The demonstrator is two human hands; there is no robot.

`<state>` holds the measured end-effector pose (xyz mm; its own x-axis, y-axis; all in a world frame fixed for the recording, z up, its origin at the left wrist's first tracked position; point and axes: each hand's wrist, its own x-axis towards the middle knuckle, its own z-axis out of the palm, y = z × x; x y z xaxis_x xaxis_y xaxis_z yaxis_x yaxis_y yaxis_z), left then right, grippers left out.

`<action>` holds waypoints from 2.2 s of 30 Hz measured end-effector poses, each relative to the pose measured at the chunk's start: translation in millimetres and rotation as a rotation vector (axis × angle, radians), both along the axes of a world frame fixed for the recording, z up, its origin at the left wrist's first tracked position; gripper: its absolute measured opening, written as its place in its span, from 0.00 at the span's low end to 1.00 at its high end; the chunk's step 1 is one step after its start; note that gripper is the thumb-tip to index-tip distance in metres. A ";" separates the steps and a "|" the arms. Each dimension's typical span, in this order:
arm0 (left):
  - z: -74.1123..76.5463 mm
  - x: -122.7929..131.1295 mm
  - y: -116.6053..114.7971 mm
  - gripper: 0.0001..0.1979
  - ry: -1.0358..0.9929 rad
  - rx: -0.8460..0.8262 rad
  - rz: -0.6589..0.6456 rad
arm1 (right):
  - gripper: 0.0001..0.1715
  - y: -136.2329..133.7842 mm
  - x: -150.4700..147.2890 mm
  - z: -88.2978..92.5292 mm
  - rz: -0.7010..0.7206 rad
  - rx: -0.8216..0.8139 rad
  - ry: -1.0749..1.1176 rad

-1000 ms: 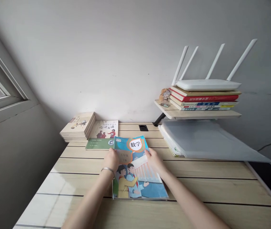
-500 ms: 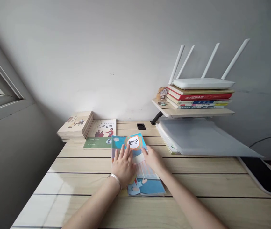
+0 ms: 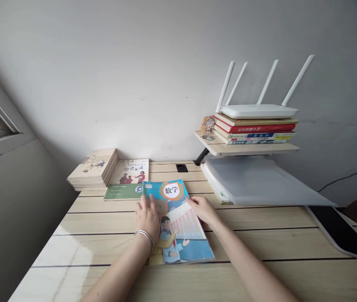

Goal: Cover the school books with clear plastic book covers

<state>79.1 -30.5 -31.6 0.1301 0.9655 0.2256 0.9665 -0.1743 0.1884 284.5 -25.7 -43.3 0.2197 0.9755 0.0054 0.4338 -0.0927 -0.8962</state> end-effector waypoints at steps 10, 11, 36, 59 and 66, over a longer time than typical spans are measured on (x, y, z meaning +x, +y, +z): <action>1.8 -13.0 19.6 0.28 -0.831 -0.177 0.106 | 0.21 -1.3 -6.2 -2.9 -0.041 0.011 -0.069; 0.3 -12.9 20.4 0.27 -0.899 -0.181 0.101 | 0.22 -1.7 -4.8 -2.7 -0.022 0.006 -0.001; 29.3 -16.9 18.3 0.21 -1.734 -0.650 -0.165 | 0.11 -18.6 -18.3 173.6 0.066 0.482 -0.829; 20.9 -91.1 5.7 0.29 -0.495 -0.335 -0.774 | 0.14 -72.2 -40.5 5.3 0.618 0.698 -0.958; 24.7 -93.4 5.5 0.28 -0.747 -0.469 -0.711 | 0.16 -73.1 -27.0 9.4 0.601 0.580 -0.649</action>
<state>-14.3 -25.0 -6.8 0.6672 0.7363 0.1123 0.2944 -0.3992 0.8683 257.4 -98.8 -33.9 -0.5107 0.7333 0.4489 0.6782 0.6645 -0.3139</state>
